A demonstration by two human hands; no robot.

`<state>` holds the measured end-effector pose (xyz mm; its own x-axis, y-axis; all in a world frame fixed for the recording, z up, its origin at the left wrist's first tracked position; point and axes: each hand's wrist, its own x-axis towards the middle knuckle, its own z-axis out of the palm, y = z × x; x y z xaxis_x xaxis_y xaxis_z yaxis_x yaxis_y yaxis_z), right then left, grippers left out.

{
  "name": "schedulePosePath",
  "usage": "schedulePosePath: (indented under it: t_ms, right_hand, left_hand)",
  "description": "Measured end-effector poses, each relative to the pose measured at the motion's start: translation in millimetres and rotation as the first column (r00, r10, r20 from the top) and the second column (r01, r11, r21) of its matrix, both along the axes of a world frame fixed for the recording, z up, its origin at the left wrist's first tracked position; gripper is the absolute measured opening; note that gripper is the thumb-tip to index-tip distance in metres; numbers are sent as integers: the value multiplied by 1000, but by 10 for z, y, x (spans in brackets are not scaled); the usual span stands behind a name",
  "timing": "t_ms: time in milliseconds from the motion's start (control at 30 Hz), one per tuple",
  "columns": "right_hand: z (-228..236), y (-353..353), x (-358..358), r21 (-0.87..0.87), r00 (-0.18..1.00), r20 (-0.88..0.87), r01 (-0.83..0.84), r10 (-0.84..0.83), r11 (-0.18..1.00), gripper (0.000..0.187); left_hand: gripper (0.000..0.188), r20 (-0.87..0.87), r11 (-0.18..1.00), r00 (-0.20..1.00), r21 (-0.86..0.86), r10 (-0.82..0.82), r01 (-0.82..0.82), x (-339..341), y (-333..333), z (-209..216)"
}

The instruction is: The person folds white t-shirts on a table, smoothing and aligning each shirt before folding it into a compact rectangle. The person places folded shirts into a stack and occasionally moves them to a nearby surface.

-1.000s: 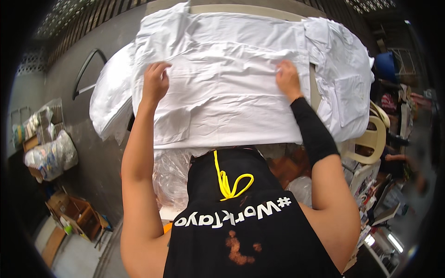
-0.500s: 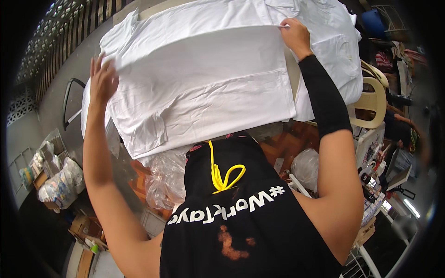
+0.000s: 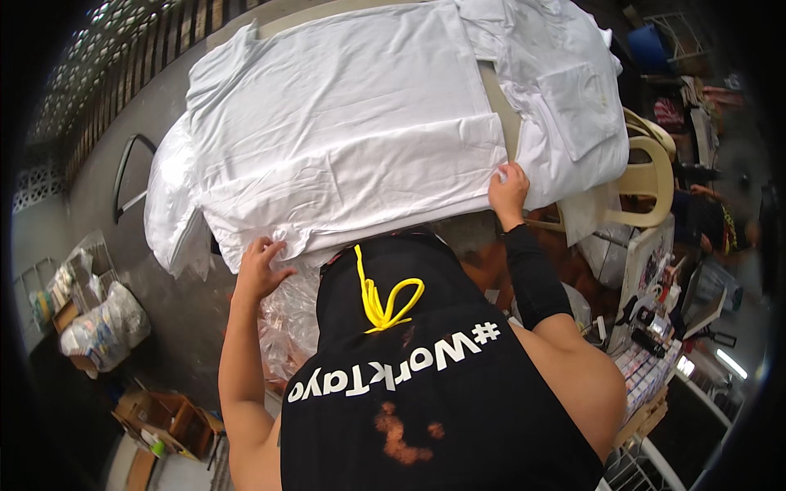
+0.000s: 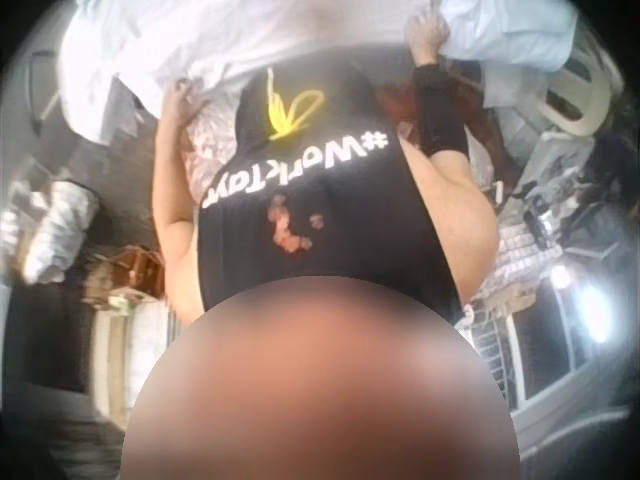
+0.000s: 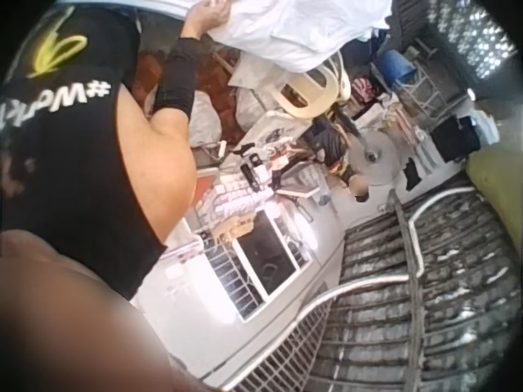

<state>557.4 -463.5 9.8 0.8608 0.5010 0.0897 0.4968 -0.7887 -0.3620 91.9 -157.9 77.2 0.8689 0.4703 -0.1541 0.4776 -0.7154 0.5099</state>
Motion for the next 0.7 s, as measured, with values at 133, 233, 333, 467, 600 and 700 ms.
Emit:
schedulePosePath:
  t_ms: [133,233,333,467,600,700]
  right_hand:
    - [-324,523,-71,-153,891,331,-274,310,950,67]
    - [-358,737,-40,-355,933,166,-246,320,902,70]
    - [-298,785,-56,-340,951,66,-264,303,903,71]
    - [-230,657,-278,-325,892,106,-385,438,863,72]
    - [-208,535,-434,-285,849,-112,-525,516,802,74]
    - [-107,633,-480,-259,863,-100,-502,494,825,66]
  left_hand:
    - [17,216,889,872,39,438,-456,-308,499,-178]
    - [19,206,686,726,239,656,-687,-751,1240,-348]
    - [27,119,555,556,44,823,-831,-1045,1708,-579]
    - [44,83,379,397,-528,914,-760,-918,1884,-946]
    - [40,1,303,472,-768,882,-564,-883,2097,-1116]
    - [30,-51,262,474,-778,879,-570,-1000,2288,-1163]
